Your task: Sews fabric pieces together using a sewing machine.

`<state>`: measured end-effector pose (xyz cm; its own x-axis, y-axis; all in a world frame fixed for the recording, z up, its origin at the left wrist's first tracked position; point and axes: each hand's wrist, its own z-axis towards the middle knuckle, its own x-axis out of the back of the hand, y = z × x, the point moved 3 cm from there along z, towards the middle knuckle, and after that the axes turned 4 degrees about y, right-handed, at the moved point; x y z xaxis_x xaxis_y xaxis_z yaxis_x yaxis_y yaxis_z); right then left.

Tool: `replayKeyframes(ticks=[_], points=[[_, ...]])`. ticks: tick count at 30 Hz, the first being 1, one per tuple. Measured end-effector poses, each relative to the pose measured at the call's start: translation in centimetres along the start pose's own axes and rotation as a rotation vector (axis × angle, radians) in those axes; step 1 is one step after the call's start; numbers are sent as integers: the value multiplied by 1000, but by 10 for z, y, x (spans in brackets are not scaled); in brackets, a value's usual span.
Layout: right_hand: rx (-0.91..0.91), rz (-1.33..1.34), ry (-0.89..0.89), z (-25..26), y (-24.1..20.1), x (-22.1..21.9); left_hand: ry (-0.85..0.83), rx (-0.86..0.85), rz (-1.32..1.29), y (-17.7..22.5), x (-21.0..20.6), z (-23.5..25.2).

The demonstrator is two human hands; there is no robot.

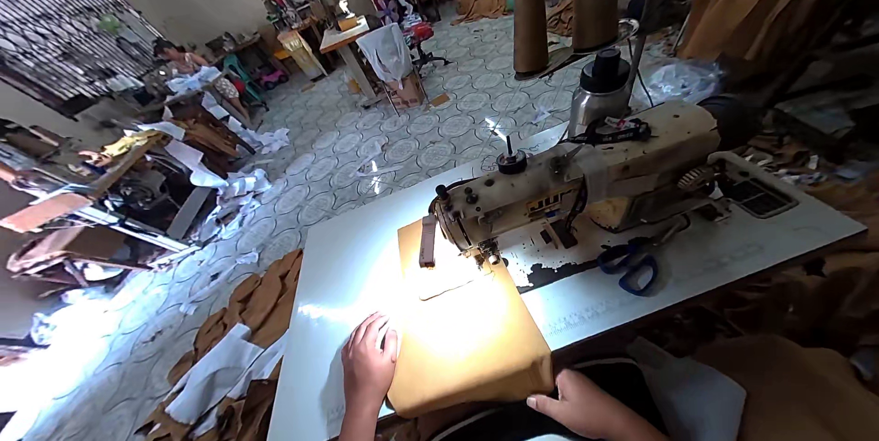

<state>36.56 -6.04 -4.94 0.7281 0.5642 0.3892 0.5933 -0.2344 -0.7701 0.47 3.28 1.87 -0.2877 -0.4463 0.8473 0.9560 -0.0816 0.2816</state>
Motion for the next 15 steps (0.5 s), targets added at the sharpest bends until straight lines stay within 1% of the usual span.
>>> replayKeyframes(ticks=[5,10,15], points=[[58,69,-8,-13,1,-1,7,3,-4,1,0,1],[95,58,7,-23,11,-1,9,-8,-12,1,0,0],[64,123,66,-34,10,-6,-22,-9,-21,2,2,-1]])
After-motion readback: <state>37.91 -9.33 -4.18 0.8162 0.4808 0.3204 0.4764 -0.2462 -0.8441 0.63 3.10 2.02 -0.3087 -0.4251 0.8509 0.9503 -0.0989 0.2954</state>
